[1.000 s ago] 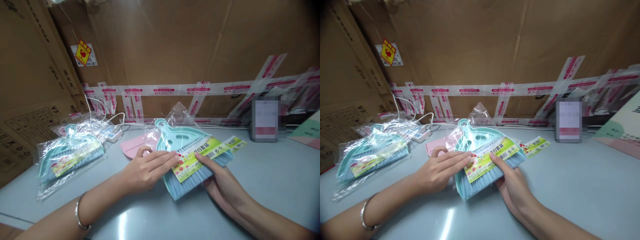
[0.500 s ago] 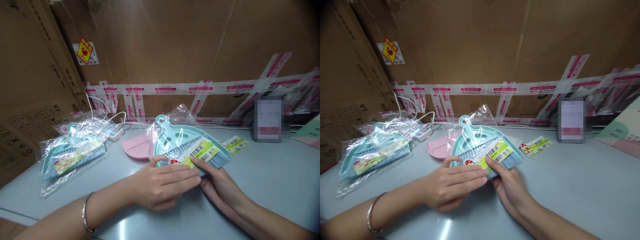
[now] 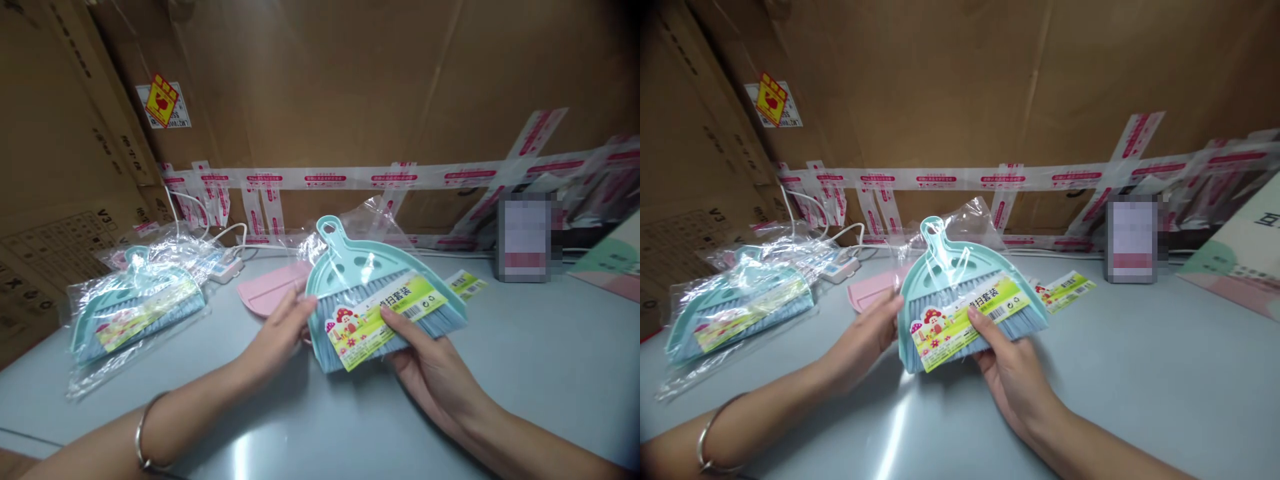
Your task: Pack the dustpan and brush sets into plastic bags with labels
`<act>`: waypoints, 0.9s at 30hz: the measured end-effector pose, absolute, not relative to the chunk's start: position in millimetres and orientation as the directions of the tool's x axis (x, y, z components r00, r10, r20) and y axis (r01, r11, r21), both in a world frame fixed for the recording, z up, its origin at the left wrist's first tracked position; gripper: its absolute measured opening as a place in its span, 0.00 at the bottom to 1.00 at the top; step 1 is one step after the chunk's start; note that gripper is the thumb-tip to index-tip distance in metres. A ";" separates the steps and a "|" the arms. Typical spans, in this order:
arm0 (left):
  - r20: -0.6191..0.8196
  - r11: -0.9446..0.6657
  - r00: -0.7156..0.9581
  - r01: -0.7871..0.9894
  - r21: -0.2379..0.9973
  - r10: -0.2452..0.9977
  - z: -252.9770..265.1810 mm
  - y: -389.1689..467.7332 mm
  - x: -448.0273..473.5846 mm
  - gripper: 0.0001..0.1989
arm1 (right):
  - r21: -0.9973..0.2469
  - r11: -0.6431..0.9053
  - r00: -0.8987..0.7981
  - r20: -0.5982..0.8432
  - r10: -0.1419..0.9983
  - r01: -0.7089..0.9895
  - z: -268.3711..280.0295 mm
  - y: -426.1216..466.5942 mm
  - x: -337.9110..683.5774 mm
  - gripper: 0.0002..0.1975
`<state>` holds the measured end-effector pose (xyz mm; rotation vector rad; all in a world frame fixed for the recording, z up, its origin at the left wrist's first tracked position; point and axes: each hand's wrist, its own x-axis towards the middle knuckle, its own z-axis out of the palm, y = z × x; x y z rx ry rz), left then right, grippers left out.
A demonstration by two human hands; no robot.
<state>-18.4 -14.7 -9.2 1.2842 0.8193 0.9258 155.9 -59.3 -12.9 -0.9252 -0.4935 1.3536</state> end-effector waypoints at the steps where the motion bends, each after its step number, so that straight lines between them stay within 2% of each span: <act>1: 0.029 0.026 0.469 -0.112 0.993 0.883 -8.4 -21.0 -14.8 0.26 | -0.796 -0.036 0.211 -0.204 0.956 -0.604 -11.6 -59.9 154.4 0.35; 4: 0.103 -0.026 0.528 -0.151 0.988 0.843 -8.3 -34.3 -7.8 0.29 | -0.797 0.005 0.255 -0.187 0.949 -0.603 -8.2 -61.5 150.4 0.39; 7: 0.067 0.037 0.533 -0.181 0.983 0.843 -11.2 -37.1 -4.3 0.33 | -0.797 0.014 0.252 -0.174 0.952 -0.603 -8.7 -62.0 147.8 0.39; 10: 0.013 0.083 0.471 -0.183 0.980 0.882 -12.4 -35.1 -3.5 0.33 | -0.802 -0.016 0.225 -0.187 0.956 -0.598 -11.9 -61.2 147.6 0.38; 13: -0.004 0.088 0.421 -0.179 0.980 0.907 -10.0 -32.4 -6.2 0.30 | -0.804 -0.069 0.163 -0.202 0.966 -0.590 -12.6 -58.8 151.9 0.32; 16: -0.005 0.090 0.395 -0.197 0.976 0.919 -6.3 -28.1 -11.7 0.29 | -0.811 -0.203 0.011 -0.249 0.968 -0.548 -8.4 -54.2 163.1 0.23; 18: -0.012 0.099 0.372 -0.216 0.971 0.928 -4.2 -23.8 -16.1 0.28 | -0.841 -0.289 -0.111 -0.268 0.957 -0.458 -3.9 -49.6 174.8 0.16; 20: -0.020 0.107 0.346 -0.236 0.966 0.938 -2.2 -18.9 -20.6 0.27 | -0.899 -0.334 -0.259 -0.264 0.929 -0.282 0.6 -44.0 189.4 0.11; 23: -0.020 0.102 0.302 -0.259 0.960 0.953 1.0 -13.5 -26.0 0.24 | -0.956 -0.288 -0.399 -0.284 0.872 0.052 6.0 -34.7 213.8 0.13; 25: -0.014 0.088 0.271 -0.263 0.961 0.962 2.8 -12.2 -28.0 0.22 | -0.960 -0.225 -0.317 -0.269 0.910 0.170 7.8 -29.1 227.0 0.14; 27: -0.012 0.083 0.257 -0.267 0.960 0.966 4.1 -12.4 -28.5 0.22 | -0.976 -0.149 -0.142 -0.172 0.975 0.161 7.9 -25.9 232.8 0.15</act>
